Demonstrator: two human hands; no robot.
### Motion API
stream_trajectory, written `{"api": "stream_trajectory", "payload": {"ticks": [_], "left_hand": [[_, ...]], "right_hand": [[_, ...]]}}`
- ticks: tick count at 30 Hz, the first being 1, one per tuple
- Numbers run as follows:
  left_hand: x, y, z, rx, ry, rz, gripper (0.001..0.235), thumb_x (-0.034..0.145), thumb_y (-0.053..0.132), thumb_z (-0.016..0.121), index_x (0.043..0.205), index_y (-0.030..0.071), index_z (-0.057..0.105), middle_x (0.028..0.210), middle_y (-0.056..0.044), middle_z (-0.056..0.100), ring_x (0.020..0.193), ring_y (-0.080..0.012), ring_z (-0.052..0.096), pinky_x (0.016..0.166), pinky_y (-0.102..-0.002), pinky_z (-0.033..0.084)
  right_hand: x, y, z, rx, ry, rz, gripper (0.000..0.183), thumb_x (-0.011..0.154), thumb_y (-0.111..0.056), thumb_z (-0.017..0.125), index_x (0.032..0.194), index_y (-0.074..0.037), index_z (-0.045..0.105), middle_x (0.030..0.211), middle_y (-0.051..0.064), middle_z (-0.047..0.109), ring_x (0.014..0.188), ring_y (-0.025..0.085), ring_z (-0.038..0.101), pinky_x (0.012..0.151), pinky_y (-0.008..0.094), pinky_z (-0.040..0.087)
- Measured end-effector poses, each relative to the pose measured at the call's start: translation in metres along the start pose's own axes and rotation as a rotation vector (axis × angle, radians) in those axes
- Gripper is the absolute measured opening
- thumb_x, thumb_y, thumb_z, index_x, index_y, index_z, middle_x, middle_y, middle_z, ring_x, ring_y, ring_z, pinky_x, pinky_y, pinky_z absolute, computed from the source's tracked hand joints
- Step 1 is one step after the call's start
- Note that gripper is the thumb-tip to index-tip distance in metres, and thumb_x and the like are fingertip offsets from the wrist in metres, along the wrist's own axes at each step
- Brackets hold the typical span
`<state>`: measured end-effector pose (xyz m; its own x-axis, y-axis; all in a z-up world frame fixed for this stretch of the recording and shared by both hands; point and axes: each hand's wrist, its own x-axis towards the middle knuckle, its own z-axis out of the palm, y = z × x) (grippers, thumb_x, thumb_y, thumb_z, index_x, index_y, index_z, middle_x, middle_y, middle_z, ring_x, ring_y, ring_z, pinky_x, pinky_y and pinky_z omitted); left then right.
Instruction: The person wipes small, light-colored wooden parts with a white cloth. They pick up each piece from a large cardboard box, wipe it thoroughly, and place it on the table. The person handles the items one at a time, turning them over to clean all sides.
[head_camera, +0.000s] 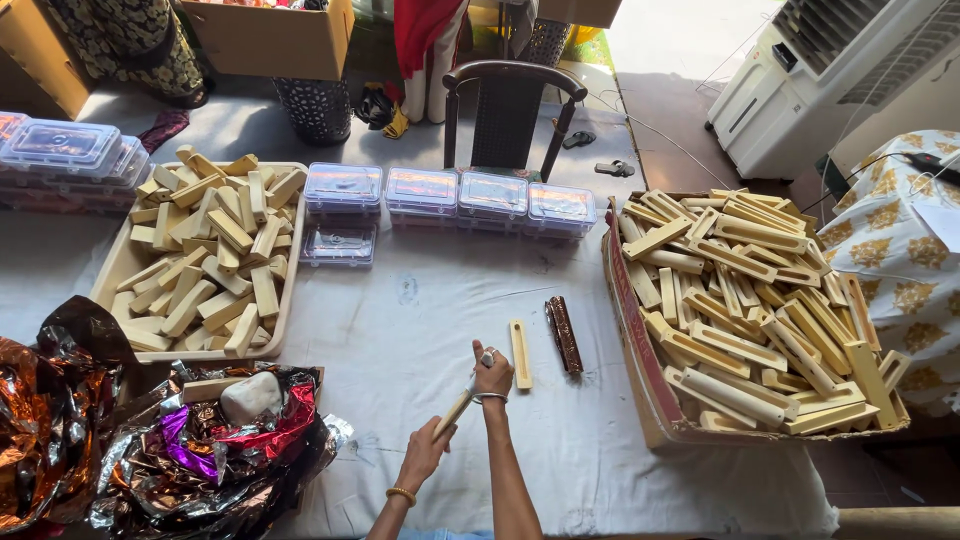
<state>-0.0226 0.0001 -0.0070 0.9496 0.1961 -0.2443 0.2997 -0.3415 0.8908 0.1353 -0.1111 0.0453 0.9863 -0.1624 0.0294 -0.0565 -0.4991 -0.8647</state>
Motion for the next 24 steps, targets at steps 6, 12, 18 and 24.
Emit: {"api": "stream_trajectory", "payload": {"ticks": [6, 12, 18, 24], "left_hand": [[0.003, 0.024, -0.019, -0.521, -0.012, -0.214, 0.030, 0.090, 0.025, 0.070, 0.118, 0.015, 0.066, 0.073, -0.009, 0.076, 0.049, -0.0120, 0.061, 0.047, -0.029, 0.054], [0.046, -0.063, -0.004, -0.757, 0.031, -0.405, 0.037, 0.098, 0.036, 0.067, 0.116, 0.004, 0.065, 0.087, -0.011, 0.077, 0.063, -0.0098, 0.064, 0.058, -0.027, 0.059], [0.038, -0.053, -0.006, -0.847, -0.008, -0.482, 0.053, 0.097, 0.054, 0.054, 0.117, 0.005, 0.063, 0.103, -0.011, 0.080, 0.087, -0.0146, 0.077, 0.069, -0.030, 0.061], [0.043, -0.080, -0.008, -1.183, -0.027, -0.449, 0.065, 0.096, 0.058, 0.049, 0.129, 0.002, 0.057, 0.124, -0.017, 0.071, 0.103, -0.0246, 0.077, 0.079, -0.036, 0.065]], "right_hand": [[0.021, 0.025, -0.008, -0.183, 0.234, 0.065, 0.052, 0.091, -0.059, 0.069, 0.086, -0.007, 0.066, 0.083, 0.016, 0.069, 0.076, 0.036, 0.069, 0.067, 0.050, 0.054], [0.060, 0.134, 0.035, 0.189, 0.207, 0.135, 0.059, 0.074, -0.021, 0.077, 0.117, -0.001, 0.041, 0.106, 0.023, 0.059, 0.097, 0.043, 0.065, 0.087, 0.050, 0.051], [0.013, 0.104, 0.035, -0.088, 0.002, -0.312, 0.032, 0.078, 0.000, 0.066, 0.109, -0.004, 0.059, 0.106, 0.017, 0.064, 0.102, 0.037, 0.064, 0.091, 0.045, 0.052], [-0.058, 0.077, 0.037, -0.233, -0.239, -0.600, 0.022, 0.075, -0.004, 0.073, 0.096, -0.010, 0.070, 0.104, 0.009, 0.067, 0.100, 0.032, 0.064, 0.088, 0.043, 0.053]]}}
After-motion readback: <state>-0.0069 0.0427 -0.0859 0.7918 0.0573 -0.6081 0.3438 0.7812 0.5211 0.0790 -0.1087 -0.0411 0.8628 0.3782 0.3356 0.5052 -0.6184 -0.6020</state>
